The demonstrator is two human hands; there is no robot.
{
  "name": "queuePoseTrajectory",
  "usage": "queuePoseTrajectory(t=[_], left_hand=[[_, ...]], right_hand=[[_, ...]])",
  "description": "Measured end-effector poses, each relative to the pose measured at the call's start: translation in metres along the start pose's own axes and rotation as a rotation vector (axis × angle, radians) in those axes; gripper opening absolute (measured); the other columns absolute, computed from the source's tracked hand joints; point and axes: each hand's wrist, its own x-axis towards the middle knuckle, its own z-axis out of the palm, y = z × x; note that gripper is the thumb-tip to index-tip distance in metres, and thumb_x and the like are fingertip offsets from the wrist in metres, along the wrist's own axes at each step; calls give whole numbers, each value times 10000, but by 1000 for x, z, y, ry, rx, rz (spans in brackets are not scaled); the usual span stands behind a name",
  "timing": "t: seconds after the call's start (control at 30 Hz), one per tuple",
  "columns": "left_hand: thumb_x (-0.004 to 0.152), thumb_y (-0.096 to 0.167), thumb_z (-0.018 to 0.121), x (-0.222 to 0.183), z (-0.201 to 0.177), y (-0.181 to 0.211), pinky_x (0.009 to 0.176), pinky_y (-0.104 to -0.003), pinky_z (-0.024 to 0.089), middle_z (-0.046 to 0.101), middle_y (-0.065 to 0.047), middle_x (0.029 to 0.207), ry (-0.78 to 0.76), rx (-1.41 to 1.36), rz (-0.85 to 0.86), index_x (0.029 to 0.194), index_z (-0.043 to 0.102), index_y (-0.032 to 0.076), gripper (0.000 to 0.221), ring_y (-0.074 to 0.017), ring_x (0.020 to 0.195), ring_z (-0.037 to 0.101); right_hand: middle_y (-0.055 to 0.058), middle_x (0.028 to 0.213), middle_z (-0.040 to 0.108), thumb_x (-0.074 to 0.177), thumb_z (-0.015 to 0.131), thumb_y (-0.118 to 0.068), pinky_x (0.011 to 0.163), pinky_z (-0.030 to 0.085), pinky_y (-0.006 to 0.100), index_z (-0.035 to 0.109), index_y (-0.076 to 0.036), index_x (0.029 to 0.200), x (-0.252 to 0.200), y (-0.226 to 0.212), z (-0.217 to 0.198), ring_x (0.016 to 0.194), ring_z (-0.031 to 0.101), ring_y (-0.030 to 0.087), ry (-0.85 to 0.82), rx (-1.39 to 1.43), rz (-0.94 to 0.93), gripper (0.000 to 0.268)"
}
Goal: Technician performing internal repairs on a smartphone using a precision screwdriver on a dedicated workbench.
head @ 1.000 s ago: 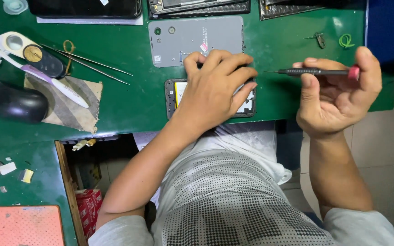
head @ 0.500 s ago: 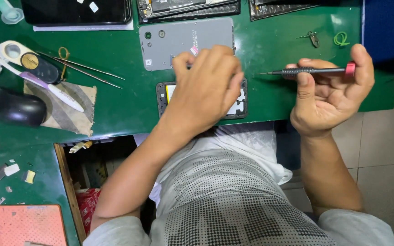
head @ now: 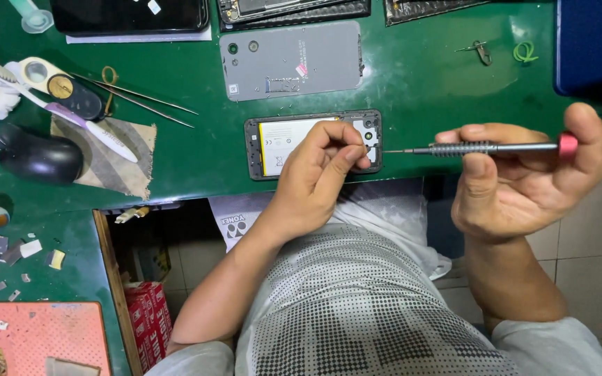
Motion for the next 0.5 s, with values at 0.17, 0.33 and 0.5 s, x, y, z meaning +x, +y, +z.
queuePoseTrajectory(t=[0.17,0.33,0.5], left_hand=[[907,149,408,-5,8,-10,726,-230,467,506,-53,828,-8,-295,-109,969,458,42,133,-123,758,532],[891,122,462,-7,12,-19,695,-207,465,510,-77,794,7,-679,-254,943,487,19,118,-143,723,528],[883,136,477,-7,12,-19,686,-208,459,510,-76,801,-13,-684,-245,911,485,33,108,-142,722,531]], right_hand=[[327,814,487,847,495,32,638,549,497,204,-98,1284,0,-13,3,576,550,403,-71,-72,-52,541],[322,803,488,841,489,35,628,546,504,196,-111,1276,0,-16,6,569,559,418,-75,-93,-99,544],[313,801,513,846,489,30,624,547,484,186,-133,1283,1,-21,5,565,582,414,-72,-143,-112,556]])
